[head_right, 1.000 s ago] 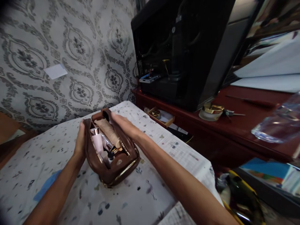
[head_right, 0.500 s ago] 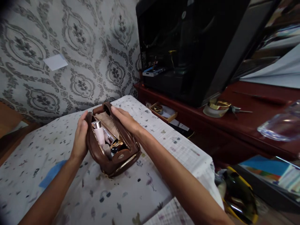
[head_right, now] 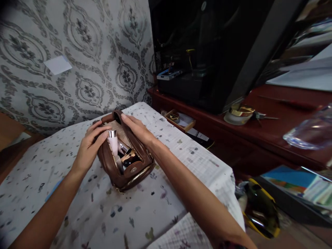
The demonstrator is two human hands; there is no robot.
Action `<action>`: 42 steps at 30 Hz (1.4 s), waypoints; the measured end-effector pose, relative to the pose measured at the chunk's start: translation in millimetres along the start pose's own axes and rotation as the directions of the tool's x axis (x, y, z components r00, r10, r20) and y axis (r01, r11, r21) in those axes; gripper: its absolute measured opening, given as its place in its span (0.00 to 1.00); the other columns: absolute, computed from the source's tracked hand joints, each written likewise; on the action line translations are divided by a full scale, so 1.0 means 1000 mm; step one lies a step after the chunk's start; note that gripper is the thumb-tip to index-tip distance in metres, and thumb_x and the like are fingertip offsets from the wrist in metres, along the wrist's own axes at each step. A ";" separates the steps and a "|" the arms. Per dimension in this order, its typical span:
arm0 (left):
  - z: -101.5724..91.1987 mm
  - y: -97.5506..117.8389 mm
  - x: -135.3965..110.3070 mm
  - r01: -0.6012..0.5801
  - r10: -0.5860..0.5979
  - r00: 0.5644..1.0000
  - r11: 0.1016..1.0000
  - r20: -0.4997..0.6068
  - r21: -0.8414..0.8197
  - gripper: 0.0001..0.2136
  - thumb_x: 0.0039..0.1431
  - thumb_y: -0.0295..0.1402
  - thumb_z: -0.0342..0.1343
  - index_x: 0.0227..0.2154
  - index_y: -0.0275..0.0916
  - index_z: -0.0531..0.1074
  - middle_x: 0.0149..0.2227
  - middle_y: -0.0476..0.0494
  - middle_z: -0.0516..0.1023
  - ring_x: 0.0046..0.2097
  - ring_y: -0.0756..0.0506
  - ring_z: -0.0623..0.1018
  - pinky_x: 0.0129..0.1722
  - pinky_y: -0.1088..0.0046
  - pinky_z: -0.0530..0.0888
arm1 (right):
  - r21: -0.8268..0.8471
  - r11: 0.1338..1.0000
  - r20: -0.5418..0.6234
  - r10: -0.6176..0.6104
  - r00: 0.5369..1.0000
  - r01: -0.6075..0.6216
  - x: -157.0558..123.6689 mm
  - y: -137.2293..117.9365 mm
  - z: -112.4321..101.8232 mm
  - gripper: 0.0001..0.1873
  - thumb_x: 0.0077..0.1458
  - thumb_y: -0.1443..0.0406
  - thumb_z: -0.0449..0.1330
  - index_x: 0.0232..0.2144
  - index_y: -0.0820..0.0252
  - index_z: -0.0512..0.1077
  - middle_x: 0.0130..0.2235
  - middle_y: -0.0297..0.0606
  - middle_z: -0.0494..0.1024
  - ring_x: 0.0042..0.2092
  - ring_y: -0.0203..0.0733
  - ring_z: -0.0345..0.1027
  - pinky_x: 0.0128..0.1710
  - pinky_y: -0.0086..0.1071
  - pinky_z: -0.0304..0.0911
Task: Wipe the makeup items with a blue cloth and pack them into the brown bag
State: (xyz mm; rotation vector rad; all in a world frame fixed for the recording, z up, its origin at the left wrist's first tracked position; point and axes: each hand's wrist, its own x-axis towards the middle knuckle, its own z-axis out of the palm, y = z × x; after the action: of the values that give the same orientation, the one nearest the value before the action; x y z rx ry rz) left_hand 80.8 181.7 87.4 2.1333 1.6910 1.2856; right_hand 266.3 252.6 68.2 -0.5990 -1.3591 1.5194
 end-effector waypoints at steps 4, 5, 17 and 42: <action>0.009 0.006 -0.008 -0.020 0.017 0.997 0.999 -0.069 -0.039 0.18 0.69 0.48 0.48 0.52 0.46 0.74 0.61 0.45 0.73 0.70 0.41 0.61 0.72 0.54 0.50 | 0.010 1.000 -0.005 -0.001 1.000 0.001 0.003 0.005 -0.002 0.33 0.54 0.39 0.60 0.46 0.58 0.78 0.47 0.39 0.81 0.52 0.50 0.72 0.59 0.42 0.63; 0.011 0.010 -0.012 -0.019 0.015 0.996 0.998 -0.087 -0.056 0.19 0.70 0.48 0.46 0.54 0.46 0.73 0.63 0.44 0.71 0.70 0.41 0.60 0.72 0.55 0.50 | 0.017 1.000 -0.010 0.002 1.000 -0.002 0.003 0.006 -0.002 0.33 0.54 0.39 0.59 0.47 0.58 0.78 0.49 0.39 0.81 0.52 0.50 0.72 0.60 0.43 0.62; 0.025 0.053 -0.060 -0.358 0.351 0.933 0.876 0.080 0.323 0.15 0.65 0.33 0.54 0.54 0.45 0.67 0.61 0.36 0.70 0.70 0.31 0.56 0.65 0.39 0.58 | 0.118 0.993 -0.013 0.008 1.000 -0.006 -0.001 0.009 -0.003 0.26 0.55 0.44 0.62 0.46 0.56 0.77 0.45 0.36 0.82 0.52 0.47 0.73 0.58 0.40 0.66; 0.005 0.053 -0.049 -0.310 0.248 0.919 0.934 0.305 0.175 0.13 0.69 0.33 0.48 0.55 0.45 0.64 0.61 0.39 0.70 0.66 0.39 0.64 0.67 0.48 0.55 | -0.235 0.960 -0.105 -0.184 0.977 0.155 -0.032 0.009 -0.001 0.29 0.59 0.47 0.59 0.56 0.55 0.73 0.61 0.38 0.73 0.64 0.47 0.63 0.68 0.42 0.51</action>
State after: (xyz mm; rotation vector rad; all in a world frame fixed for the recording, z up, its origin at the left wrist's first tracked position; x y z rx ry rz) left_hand 122.7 122.2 88.8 2.6201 1.5114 0.8238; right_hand 276.7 225.7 52.4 -0.6883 -1.4563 1.1791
